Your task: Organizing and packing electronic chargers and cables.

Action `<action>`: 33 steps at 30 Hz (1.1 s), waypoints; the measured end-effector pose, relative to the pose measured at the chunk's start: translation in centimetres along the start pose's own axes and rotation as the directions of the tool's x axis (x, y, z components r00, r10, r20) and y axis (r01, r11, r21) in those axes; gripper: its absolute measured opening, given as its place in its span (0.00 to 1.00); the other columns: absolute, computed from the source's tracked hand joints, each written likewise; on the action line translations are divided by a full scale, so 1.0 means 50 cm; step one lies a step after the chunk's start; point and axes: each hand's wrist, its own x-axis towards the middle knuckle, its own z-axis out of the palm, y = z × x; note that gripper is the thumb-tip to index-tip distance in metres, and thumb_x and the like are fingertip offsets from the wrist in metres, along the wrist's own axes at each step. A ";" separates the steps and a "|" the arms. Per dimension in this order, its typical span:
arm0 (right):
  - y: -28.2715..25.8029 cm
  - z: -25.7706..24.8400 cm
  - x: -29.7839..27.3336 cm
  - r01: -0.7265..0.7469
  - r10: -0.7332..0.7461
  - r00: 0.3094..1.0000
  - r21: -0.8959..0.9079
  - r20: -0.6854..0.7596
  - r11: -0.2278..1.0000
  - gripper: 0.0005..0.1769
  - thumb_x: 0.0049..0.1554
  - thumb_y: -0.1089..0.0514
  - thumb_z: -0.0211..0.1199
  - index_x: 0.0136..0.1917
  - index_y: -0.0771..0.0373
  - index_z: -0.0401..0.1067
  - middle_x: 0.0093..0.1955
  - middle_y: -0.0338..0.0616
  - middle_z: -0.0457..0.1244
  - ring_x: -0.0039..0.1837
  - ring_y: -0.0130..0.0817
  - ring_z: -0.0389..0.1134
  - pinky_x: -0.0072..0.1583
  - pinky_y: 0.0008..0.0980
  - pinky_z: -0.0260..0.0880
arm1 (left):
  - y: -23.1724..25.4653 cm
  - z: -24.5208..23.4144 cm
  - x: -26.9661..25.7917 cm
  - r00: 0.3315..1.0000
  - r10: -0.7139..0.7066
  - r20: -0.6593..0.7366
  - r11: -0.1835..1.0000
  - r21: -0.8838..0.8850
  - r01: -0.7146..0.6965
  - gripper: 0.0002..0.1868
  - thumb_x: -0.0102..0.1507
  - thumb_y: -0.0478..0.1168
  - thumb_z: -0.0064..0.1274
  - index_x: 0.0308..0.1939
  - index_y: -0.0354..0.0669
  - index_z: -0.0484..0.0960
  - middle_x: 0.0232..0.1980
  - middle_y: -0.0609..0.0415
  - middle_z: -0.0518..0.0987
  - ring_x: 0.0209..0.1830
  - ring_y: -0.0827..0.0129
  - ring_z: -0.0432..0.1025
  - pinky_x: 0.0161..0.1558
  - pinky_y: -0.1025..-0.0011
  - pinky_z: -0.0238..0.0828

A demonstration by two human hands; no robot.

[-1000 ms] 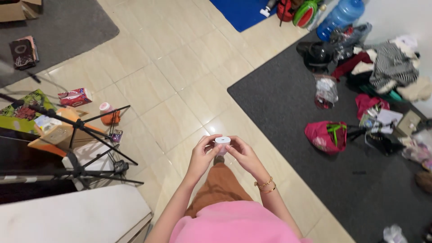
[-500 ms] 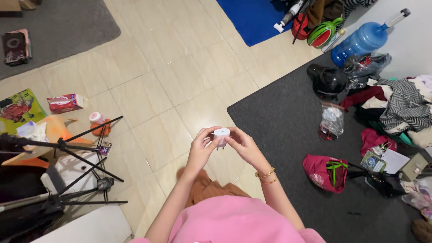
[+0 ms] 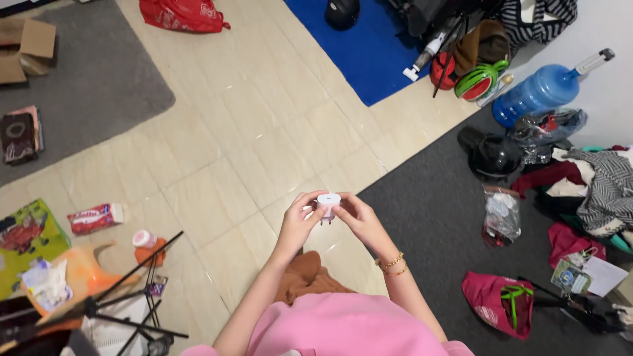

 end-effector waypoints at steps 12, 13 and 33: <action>-0.048 -0.025 0.402 0.042 -0.041 0.994 -0.008 0.101 0.999 0.18 0.64 0.56 0.59 0.64 0.67 0.69 0.56 0.42 0.69 0.59 0.26 0.69 0.61 0.28 0.69 | 0.045 -0.134 0.340 0.997 -0.019 -0.075 0.997 -0.078 0.014 0.19 0.65 0.34 0.56 0.60 0.34 0.78 0.55 0.54 0.74 0.57 0.66 0.74 0.59 0.69 0.72; -0.053 -0.026 0.434 0.042 -0.041 0.993 -0.010 0.111 0.999 0.18 0.64 0.56 0.59 0.64 0.67 0.69 0.56 0.42 0.69 0.59 0.26 0.69 0.61 0.28 0.69 | 0.042 -0.144 0.365 0.996 -0.018 -0.085 0.997 -0.080 0.012 0.19 0.65 0.34 0.56 0.60 0.34 0.78 0.55 0.54 0.74 0.57 0.66 0.74 0.59 0.69 0.72; -0.273 -0.214 1.185 0.147 -0.089 0.957 -0.196 0.278 0.970 0.17 0.62 0.54 0.62 0.61 0.64 0.70 0.51 0.39 0.71 0.53 0.25 0.72 0.57 0.29 0.72 | 0.115 -0.255 1.079 0.950 0.054 -0.307 0.997 -0.028 -0.066 0.19 0.66 0.36 0.54 0.61 0.35 0.78 0.57 0.52 0.75 0.59 0.69 0.74 0.62 0.69 0.71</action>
